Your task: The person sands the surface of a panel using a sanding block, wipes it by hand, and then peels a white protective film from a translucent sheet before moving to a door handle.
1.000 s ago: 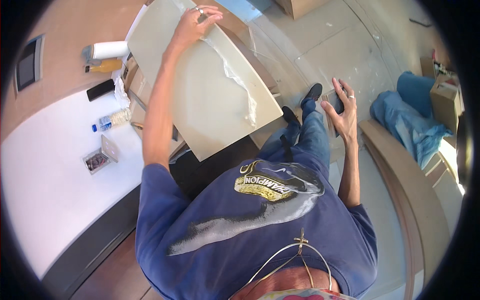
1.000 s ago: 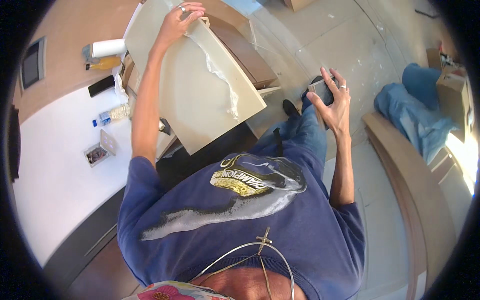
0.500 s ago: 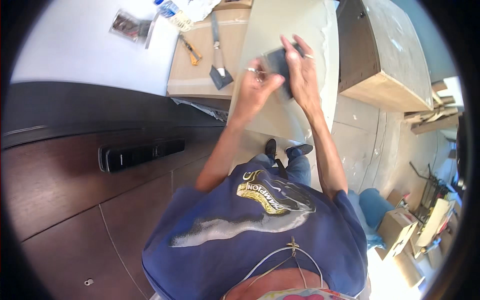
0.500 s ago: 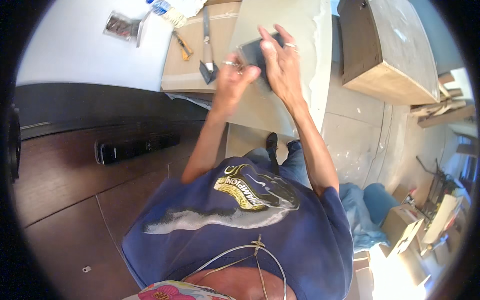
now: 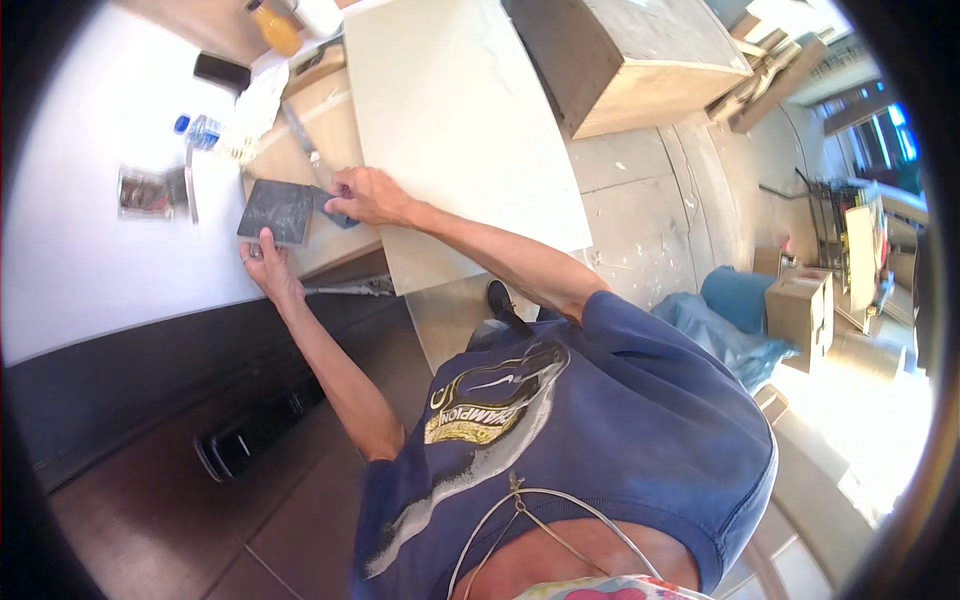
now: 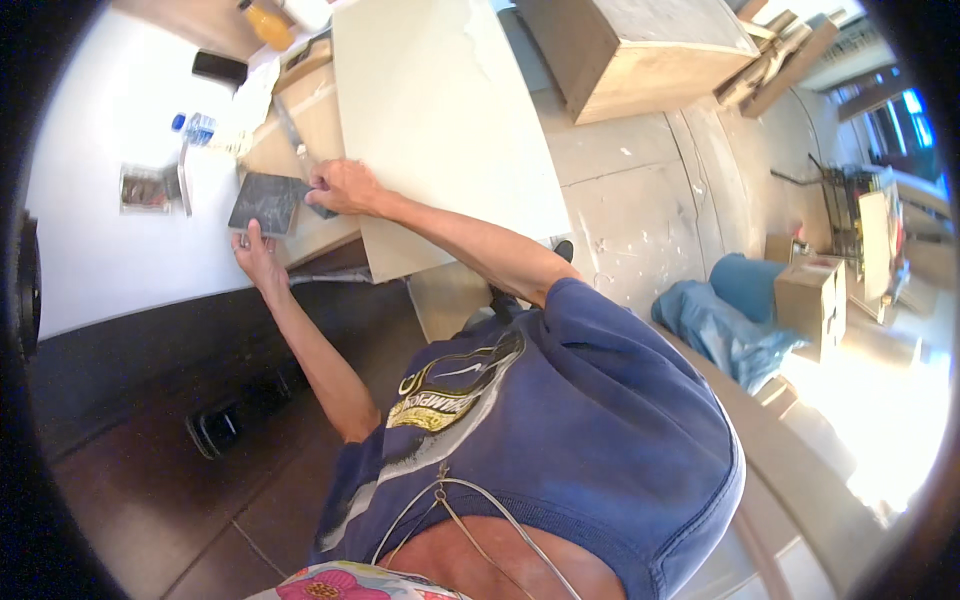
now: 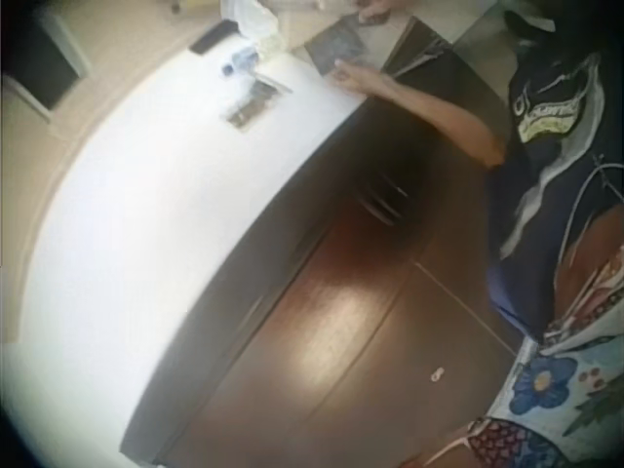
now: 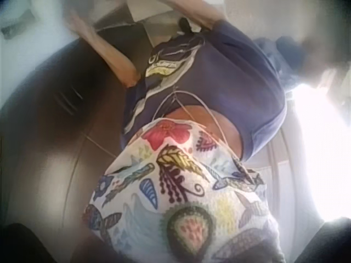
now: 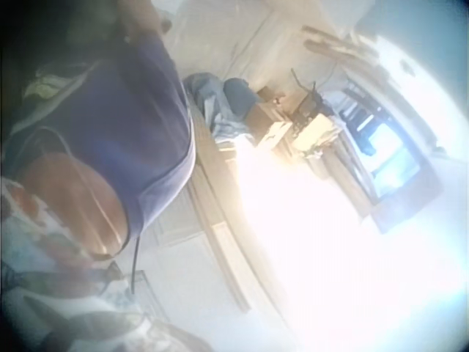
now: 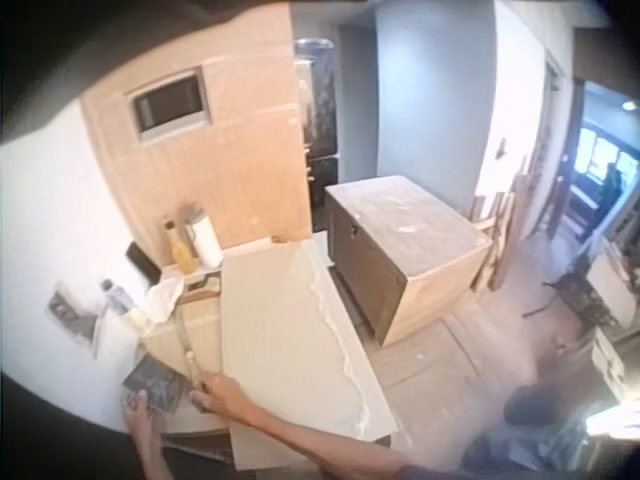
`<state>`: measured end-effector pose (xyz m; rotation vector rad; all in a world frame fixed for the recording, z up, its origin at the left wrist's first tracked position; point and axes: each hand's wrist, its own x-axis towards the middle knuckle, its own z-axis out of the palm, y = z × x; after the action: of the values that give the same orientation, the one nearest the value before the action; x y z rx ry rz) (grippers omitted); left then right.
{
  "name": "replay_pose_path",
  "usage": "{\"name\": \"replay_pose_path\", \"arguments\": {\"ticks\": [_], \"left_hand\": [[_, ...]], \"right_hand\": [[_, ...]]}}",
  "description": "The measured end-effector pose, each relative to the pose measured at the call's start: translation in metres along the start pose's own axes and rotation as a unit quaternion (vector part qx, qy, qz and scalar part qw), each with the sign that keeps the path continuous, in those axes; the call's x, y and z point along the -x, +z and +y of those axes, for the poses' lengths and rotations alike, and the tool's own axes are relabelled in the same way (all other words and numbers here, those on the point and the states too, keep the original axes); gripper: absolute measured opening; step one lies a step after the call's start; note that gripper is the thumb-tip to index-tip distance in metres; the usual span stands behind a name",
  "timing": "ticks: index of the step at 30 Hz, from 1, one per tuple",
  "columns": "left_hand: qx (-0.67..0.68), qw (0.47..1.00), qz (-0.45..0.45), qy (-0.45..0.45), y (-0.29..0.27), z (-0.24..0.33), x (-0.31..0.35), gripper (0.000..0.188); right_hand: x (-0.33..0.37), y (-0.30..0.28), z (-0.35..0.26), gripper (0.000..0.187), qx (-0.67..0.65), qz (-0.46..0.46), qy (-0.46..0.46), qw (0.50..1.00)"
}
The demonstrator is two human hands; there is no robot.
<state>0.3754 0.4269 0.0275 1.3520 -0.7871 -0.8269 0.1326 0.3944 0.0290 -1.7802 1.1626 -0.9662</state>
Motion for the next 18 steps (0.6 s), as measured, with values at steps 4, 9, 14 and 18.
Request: {"name": "replay_pose_path", "arguments": {"ticks": [4, 9, 14, 18], "left_hand": [[-0.186, 0.977, 0.042, 0.096, 0.008, -0.003, -0.019, 0.054], [-0.193, 0.958, 0.065, 0.204, 0.08, 0.04, 0.047, 0.049], [-0.059, 0.964, -0.249, 0.067, 0.137, 0.066, 0.116, 0.04], [-0.025, 0.944, -0.324, 0.065, 0.196, 0.076, 0.164, 0.028]], "right_hand": [[0.0, -0.013, -0.011, 0.026, -0.359, -0.014, -0.012, 0.933], [0.026, -0.052, -0.008, 0.023, -0.422, 0.003, 0.029, 0.906], [0.073, -0.07, -0.009, 0.025, -0.336, 0.141, -0.036, 0.931], [0.115, -0.132, -0.022, 0.037, -0.294, 0.277, 0.017, 0.915]]}}
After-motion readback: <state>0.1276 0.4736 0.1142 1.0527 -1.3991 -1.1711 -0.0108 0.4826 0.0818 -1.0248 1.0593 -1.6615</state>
